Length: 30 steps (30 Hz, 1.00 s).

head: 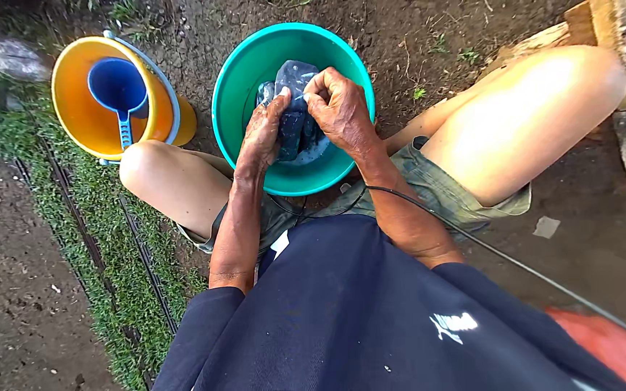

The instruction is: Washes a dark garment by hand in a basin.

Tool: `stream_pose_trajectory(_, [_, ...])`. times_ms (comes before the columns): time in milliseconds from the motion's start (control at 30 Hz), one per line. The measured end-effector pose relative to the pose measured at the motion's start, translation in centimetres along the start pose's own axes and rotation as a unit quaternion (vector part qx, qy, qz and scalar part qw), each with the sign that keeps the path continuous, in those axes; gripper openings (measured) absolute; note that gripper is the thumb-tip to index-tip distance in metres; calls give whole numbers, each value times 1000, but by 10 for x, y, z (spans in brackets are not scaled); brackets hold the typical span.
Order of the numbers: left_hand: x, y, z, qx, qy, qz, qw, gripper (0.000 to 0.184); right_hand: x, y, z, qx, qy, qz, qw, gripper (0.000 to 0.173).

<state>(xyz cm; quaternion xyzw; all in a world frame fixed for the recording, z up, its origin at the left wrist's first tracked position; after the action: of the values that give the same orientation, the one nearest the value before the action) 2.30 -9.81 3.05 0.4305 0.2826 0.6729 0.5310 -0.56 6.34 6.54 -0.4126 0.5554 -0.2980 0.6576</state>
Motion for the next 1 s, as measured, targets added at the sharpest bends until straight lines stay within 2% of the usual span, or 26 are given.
stream_pose_trajectory(133, [3, -1, 0, 24, -9, -10, 1000, 41, 4, 0, -1, -15, 29, 3, 999, 11])
stream_pose_trajectory(267, [8, -6, 1, 81, -5, -29, 996, 41, 9, -1, -3, -9, 62, 31, 998, 12])
stream_pose_trajectory(333, [9, -6, 2, 78, -8, -15, 997, 40, 9, 1, -4, -23, 77, 46, 996, 10])
stream_pose_trajectory(500, [9, -5, 1, 50, -16, 14, 999, 42, 2, 0, -4, -7, 22, -13, 1000, 19])
stream_pose_trajectory(633, [10, -6, 1, 59, -30, 14, 998, 40, 5, 5, -5, -14, 34, -18, 999, 23])
stream_pose_trajectory(833, [8, -3, 4, 50, -39, 14, 998, 41, 1, 7, -8, -3, -8, -30, 1000, 17])
stream_pose_trajectory(1000, [7, -3, 5, 62, -46, -3, 997, 39, 2, 8, -7, -5, -3, -35, 999, 24])
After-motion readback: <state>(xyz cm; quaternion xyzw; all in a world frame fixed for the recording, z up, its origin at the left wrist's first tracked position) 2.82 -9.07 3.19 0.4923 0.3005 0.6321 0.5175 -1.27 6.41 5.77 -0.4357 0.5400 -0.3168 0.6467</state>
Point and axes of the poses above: each hand's wrist, its own z-axis away from the middle knuckle, its own x-axis out of the palm, y = z × x, the point moved 4 cm from there along -z, towards the middle knuckle, and after that the axes turned 5 degrees about -z, right-handed, at the moved point
